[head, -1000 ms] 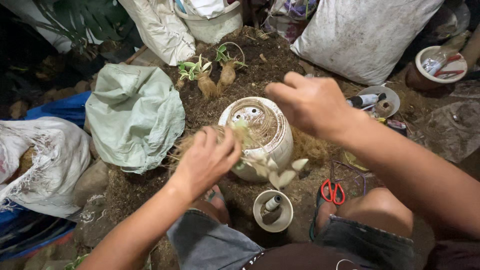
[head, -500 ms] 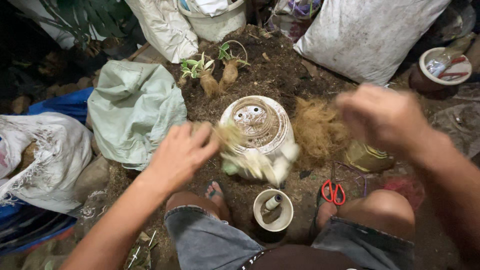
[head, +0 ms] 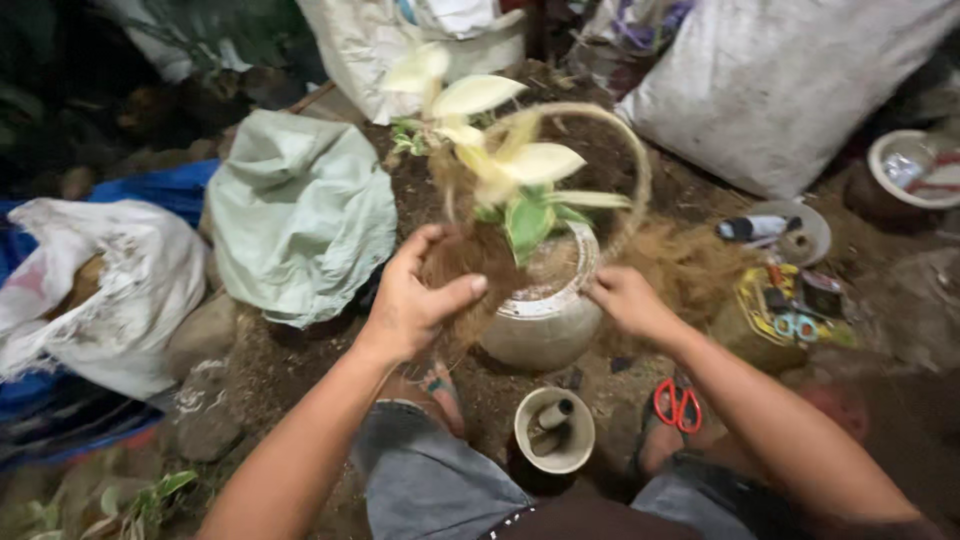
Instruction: The person wraps a small plant's root ball with coconut coir, repeatedly adjusting and tucking the fibers around the roots. The person handles the plant and coir by hand, occasionally picking up more coir from the floor.
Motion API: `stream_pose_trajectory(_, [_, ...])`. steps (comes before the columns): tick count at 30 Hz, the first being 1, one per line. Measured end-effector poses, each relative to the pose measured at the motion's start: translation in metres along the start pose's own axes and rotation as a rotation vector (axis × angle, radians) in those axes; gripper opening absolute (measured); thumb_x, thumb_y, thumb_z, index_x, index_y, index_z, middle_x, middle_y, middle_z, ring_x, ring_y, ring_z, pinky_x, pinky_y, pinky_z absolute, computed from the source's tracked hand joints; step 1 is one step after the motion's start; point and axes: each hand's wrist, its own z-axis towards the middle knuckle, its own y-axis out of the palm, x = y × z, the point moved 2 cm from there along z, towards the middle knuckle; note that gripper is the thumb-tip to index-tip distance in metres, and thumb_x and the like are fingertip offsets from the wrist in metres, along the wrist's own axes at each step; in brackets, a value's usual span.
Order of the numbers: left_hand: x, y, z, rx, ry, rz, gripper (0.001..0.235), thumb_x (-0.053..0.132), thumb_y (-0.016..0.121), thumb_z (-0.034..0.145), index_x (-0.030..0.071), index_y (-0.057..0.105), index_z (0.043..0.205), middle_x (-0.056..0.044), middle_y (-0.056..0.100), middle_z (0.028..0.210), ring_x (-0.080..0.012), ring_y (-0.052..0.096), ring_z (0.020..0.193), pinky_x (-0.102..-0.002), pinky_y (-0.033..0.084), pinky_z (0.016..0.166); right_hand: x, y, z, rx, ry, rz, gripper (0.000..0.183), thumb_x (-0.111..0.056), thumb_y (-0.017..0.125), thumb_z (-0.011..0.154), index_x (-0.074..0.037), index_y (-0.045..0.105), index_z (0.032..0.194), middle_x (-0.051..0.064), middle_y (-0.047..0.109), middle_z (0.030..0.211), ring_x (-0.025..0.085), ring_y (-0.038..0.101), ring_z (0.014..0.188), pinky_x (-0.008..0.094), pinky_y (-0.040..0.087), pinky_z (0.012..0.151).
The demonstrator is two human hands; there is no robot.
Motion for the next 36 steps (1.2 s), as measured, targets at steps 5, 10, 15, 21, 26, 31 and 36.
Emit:
stream_pose_trajectory(5, [-0.031, -0.014, 0.012, 0.269, -0.12, -0.176, 0.07, 0.014, 0.082, 0.08, 0.0, 0.049, 0.14, -0.012, 0.069, 0.121, -0.0196, 0.068, 0.106, -0.034, 0.056, 0.094, -0.062, -0.017, -0.057, -0.009, 0.155, 0.125, 0.023, -0.019, 0.061, 0.097, -0.001, 0.075, 0.096, 0.002, 0.073, 0.079, 0.007, 0.061, 0.075, 0.028, 0.052, 0.068])
stream_pose_trajectory(10, [-0.053, -0.006, 0.02, 0.372, 0.09, 0.099, 0.071, 0.015, 0.084, 0.083, -0.005, 0.048, 0.142, -0.013, 0.066, 0.128, -0.0214, 0.066, 0.116, -0.033, 0.052, 0.102, -0.131, -0.02, -0.076, 0.045, 0.051, 0.2, 0.019, -0.014, 0.06, 0.098, 0.0, 0.073, 0.1, 0.002, 0.073, 0.084, 0.007, 0.062, 0.079, 0.026, 0.052, 0.071])
stream_pose_trajectory(15, [-0.078, 0.028, 0.017, 0.444, -0.038, 0.188, 0.077, 0.024, 0.087, 0.082, -0.005, 0.046, 0.141, -0.017, 0.057, 0.127, -0.0245, 0.063, 0.113, -0.035, 0.054, 0.098, -0.18, 0.011, -0.078, 0.119, -0.068, 0.453, 0.021, -0.011, 0.055, 0.101, 0.001, 0.071, 0.109, 0.0, 0.071, 0.092, 0.007, 0.062, 0.085, 0.023, 0.052, 0.074])
stream_pose_trajectory(21, [-0.094, 0.074, 0.015, 0.512, -0.129, -0.07, 0.072, 0.027, 0.088, 0.08, -0.004, 0.052, 0.135, -0.016, 0.065, 0.126, -0.0248, 0.063, 0.112, -0.036, 0.051, 0.097, -0.21, 0.078, -0.086, 0.27, -0.394, 0.274, 0.011, -0.005, 0.056, 0.105, 0.001, 0.063, 0.111, 0.006, 0.063, 0.08, 0.011, 0.059, 0.066, 0.028, 0.052, 0.062])
stream_pose_trajectory(26, [-0.09, 0.075, 0.008, 0.363, -0.375, -0.68, 0.064, 0.025, 0.08, 0.083, -0.008, 0.055, 0.132, -0.018, 0.069, 0.119, -0.023, 0.069, 0.099, -0.036, 0.059, 0.084, -0.185, 0.089, -0.091, 0.246, -0.324, 0.285, 0.011, -0.003, 0.057, 0.1, -0.001, 0.067, 0.107, 0.01, 0.065, 0.076, 0.017, 0.063, 0.063, 0.031, 0.052, 0.06])
stream_pose_trajectory(31, [-0.072, 0.076, 0.005, 0.322, -0.375, -0.654, 0.068, 0.032, 0.079, 0.089, -0.016, 0.056, 0.132, -0.022, 0.069, 0.121, -0.0249, 0.068, 0.1, -0.038, 0.058, 0.086, -0.133, 0.113, -0.073, 0.286, -0.424, 0.089, 0.011, -0.004, 0.062, 0.098, -0.005, 0.068, 0.108, 0.012, 0.069, 0.083, 0.026, 0.07, 0.073, 0.037, 0.055, 0.066])
stream_pose_trajectory(36, [-0.057, 0.082, -0.003, 0.291, -0.383, -0.75, 0.071, 0.032, 0.077, 0.084, -0.001, 0.045, 0.139, -0.016, 0.066, 0.127, -0.0214, 0.069, 0.108, -0.037, 0.058, 0.093, -0.065, 0.118, -0.04, 0.151, -0.457, -0.17, 0.044, -0.003, 0.066, 0.076, 0.002, 0.067, 0.12, 0.023, 0.071, 0.104, 0.04, 0.068, 0.094, 0.049, 0.054, 0.084])
